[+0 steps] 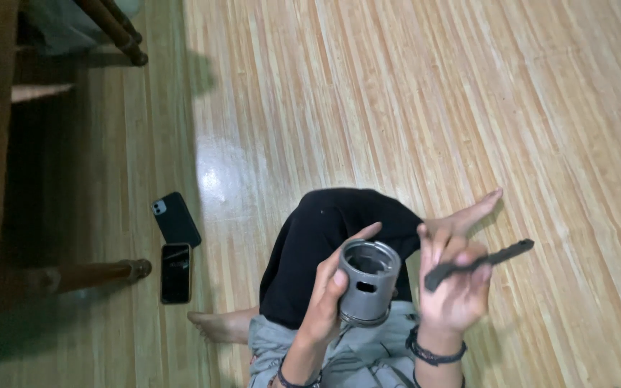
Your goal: The person sits on the floor and uses a metal file to scrape and clean the surface of a metal piston. They rotate the piston to access different areas, including the top, sides, and interior, while filing away residue.
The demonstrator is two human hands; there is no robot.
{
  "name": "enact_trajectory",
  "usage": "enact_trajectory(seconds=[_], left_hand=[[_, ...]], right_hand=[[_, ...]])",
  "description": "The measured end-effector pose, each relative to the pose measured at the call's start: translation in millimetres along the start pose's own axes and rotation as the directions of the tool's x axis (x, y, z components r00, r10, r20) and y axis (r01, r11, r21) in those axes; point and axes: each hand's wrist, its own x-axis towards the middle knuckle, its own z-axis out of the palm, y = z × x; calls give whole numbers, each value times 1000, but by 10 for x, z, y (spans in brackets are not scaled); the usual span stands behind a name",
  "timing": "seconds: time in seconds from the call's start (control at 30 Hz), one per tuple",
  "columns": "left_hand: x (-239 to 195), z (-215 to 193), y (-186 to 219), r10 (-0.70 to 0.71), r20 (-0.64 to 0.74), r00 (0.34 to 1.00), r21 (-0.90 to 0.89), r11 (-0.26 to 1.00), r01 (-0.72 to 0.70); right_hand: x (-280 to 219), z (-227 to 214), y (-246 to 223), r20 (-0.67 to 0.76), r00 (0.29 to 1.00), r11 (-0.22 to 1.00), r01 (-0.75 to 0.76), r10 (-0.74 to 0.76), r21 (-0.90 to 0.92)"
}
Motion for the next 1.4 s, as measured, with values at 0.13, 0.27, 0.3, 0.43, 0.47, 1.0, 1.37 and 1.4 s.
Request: enact_trajectory(seconds=[0.13,0.27,0.3,0.43,0.47,1.0,1.37,1.4], left_hand=[[28,-35,27,-63,-47,997,-90,994,59],[13,-13,-21,-30,-21,999,-23,999,29],[6,-22,-28,-27,-22,999,-23,999,27],[26,-63,-23,-28,-51,998,-15,1000,27],[21,-72,-20,-29,-38,999,8,1000,30],[18,-54,-6,-28,48,998,-9,1000,28],[13,-94,-32,18,-21,1000,-69,997,-20],[32,-97,-36,20,-20,1000,-70,997,-21]], right_hand=[[-92,5,56,202,979,992,49,-23,-120],[-85,65,48,157,987,981,20,11,-195],[-106,67,52,160,987,981,21,11,-194],[-108,48,93,214,977,964,54,4,-261],[-111,33,104,193,981,974,34,10,-224],[-142,-5,97,196,981,992,36,-12,-118],[-174,63,163,223,975,981,34,10,-189],[-146,57,173,224,975,981,35,8,-191]])
